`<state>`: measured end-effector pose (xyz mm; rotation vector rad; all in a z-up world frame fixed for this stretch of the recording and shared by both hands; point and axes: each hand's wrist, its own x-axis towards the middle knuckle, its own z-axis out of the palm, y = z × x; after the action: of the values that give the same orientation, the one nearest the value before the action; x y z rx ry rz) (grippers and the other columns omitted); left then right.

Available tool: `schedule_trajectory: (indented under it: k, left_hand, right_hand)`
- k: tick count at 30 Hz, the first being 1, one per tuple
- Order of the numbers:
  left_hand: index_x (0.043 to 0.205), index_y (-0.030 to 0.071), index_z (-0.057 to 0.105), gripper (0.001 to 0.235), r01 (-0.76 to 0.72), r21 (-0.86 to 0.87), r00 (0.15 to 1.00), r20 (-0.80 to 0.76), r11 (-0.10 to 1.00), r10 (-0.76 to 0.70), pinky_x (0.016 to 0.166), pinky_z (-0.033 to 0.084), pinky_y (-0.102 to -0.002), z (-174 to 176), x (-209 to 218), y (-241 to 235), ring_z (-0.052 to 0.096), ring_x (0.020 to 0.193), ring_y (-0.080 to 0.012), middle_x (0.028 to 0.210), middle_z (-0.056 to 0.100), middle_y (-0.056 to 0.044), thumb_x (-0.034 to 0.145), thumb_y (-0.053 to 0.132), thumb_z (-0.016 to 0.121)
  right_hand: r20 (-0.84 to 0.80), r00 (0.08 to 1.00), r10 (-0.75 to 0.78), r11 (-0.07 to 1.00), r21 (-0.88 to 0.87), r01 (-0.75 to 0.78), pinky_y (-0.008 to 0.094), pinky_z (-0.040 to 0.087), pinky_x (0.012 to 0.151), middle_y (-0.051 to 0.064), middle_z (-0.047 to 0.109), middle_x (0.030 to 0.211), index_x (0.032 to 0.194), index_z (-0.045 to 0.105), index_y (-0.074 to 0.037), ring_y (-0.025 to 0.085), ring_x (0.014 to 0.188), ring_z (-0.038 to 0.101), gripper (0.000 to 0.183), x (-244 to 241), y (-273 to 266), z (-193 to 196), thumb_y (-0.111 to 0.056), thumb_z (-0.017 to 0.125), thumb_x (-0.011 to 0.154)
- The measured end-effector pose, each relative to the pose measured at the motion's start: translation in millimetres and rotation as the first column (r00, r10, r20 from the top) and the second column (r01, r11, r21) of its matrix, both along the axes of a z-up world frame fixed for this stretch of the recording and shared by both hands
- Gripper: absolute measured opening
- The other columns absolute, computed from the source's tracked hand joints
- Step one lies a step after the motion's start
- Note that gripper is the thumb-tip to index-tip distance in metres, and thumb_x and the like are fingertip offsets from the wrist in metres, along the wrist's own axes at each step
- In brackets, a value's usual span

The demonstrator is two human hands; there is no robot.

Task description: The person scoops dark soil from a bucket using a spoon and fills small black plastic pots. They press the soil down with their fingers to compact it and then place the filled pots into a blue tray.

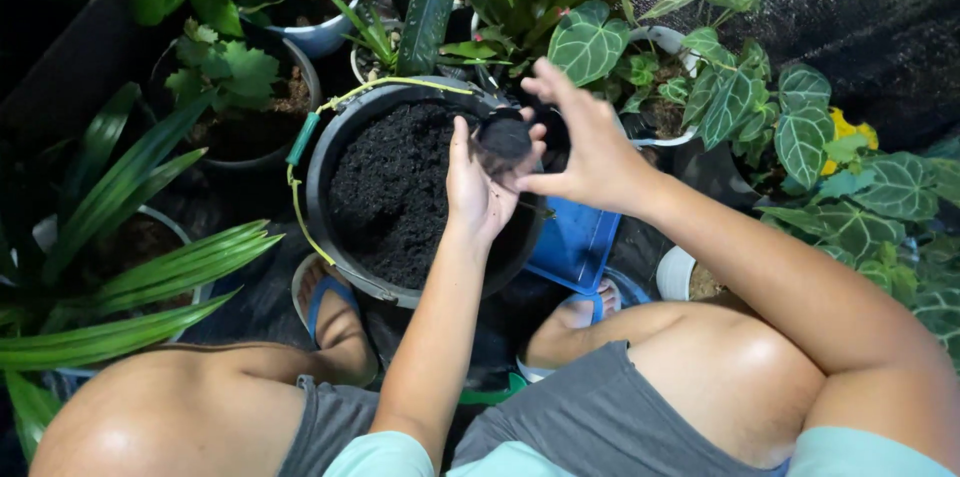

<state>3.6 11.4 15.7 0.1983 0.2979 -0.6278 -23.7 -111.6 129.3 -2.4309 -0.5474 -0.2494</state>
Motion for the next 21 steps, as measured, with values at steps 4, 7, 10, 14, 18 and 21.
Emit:
schedule_trajectory:
  k: [4, 7, 10, 14, 18, 21]
  left_hand:
    - [0.100, 0.008, 0.062, 0.038, -0.043, -0.014, 0.997, -0.070, 0.999, 0.042, 0.070, 0.057, -0.042, -11.0, 1.7, -2.2, 0.062, 0.088, -0.0386, 0.108, 0.057, -0.025, 0.085, 0.042, 0.052]
    - [0.099, 0.010, 0.063, 0.037, -0.024, -0.016, 0.996, -0.091, 1.000, 0.022, 0.073, 0.056, -0.042, -13.1, 2.5, -1.6, 0.062, 0.089, -0.0376, 0.108, 0.058, -0.024, 0.085, 0.043, 0.052]
    - [0.096, 0.009, 0.061, 0.041, 0.010, -0.027, 0.996, -0.088, 1.000, -0.013, 0.067, 0.059, -0.040, -6.6, 8.7, 9.7, 0.065, 0.080, -0.0356, 0.099, 0.061, -0.024, 0.084, 0.047, 0.050]
    - [0.098, 0.000, 0.058, 0.044, -0.128, -0.033, 0.974, -0.191, 0.991, 0.120, 0.069, 0.057, -0.043, -5.5, 25.2, 36.6, 0.063, 0.085, -0.0362, 0.104, 0.060, -0.023, 0.083, 0.042, 0.050]
    - [0.097, 0.001, 0.057, 0.039, -0.247, -0.006, 0.953, -0.181, 0.969, 0.242, 0.071, 0.056, -0.047, -9.7, 35.7, 62.1, 0.063, 0.087, -0.0383, 0.108, 0.058, -0.023, 0.080, 0.036, 0.054]
    - [0.094, 0.005, 0.058, 0.033, -0.292, 0.009, 0.943, -0.165, 0.956, 0.289, 0.073, 0.056, -0.049, -12.8, 38.6, 71.0, 0.062, 0.089, -0.0415, 0.109, 0.057, -0.025, 0.079, 0.034, 0.056]
  right_hand:
    - [-0.271, 0.956, -0.114, 0.991, -0.101, 0.090, 0.049, 0.031, 0.091, 0.013, 0.042, 0.134, 0.141, 0.015, -0.008, 0.034, 0.120, 0.039, 0.112, 0.0, -11.4, -21.0, -0.027, 0.082, 0.053]
    - [-0.344, 0.929, -0.139, 0.986, -0.133, 0.098, 0.049, 0.030, 0.092, 0.008, 0.043, 0.133, 0.141, 0.016, -0.012, 0.031, 0.121, 0.037, 0.111, 1.4, -17.4, -26.5, -0.028, 0.082, 0.053]
    - [-0.228, 0.970, -0.082, 0.983, -0.176, 0.042, 0.048, 0.037, 0.088, 0.010, 0.054, 0.120, 0.139, 0.025, -0.010, 0.032, 0.109, 0.049, 0.102, 3.6, -26.7, -32.7, -0.029, 0.080, 0.055]
    - [-0.361, 0.896, -0.259, 0.897, -0.435, 0.084, 0.043, 0.043, 0.074, 0.002, 0.065, 0.082, 0.111, 0.052, -0.016, 0.025, 0.081, 0.060, 0.051, -3.2, -26.5, -37.9, -0.038, 0.070, 0.069]
    - [-0.554, 0.737, -0.387, 0.715, -0.685, -0.139, 0.044, 0.047, 0.072, 0.010, 0.068, 0.083, 0.102, 0.054, -0.019, 0.033, 0.084, 0.064, 0.063, -16.6, -16.7, -65.9, -0.068, 0.059, 0.061]
    - [-0.603, 0.719, -0.346, 0.733, -0.652, -0.194, 0.042, 0.048, 0.071, 0.002, 0.068, 0.075, 0.100, 0.052, -0.022, 0.031, 0.080, 0.065, 0.050, -20.7, -12.5, -85.3, -0.054, 0.064, 0.063]
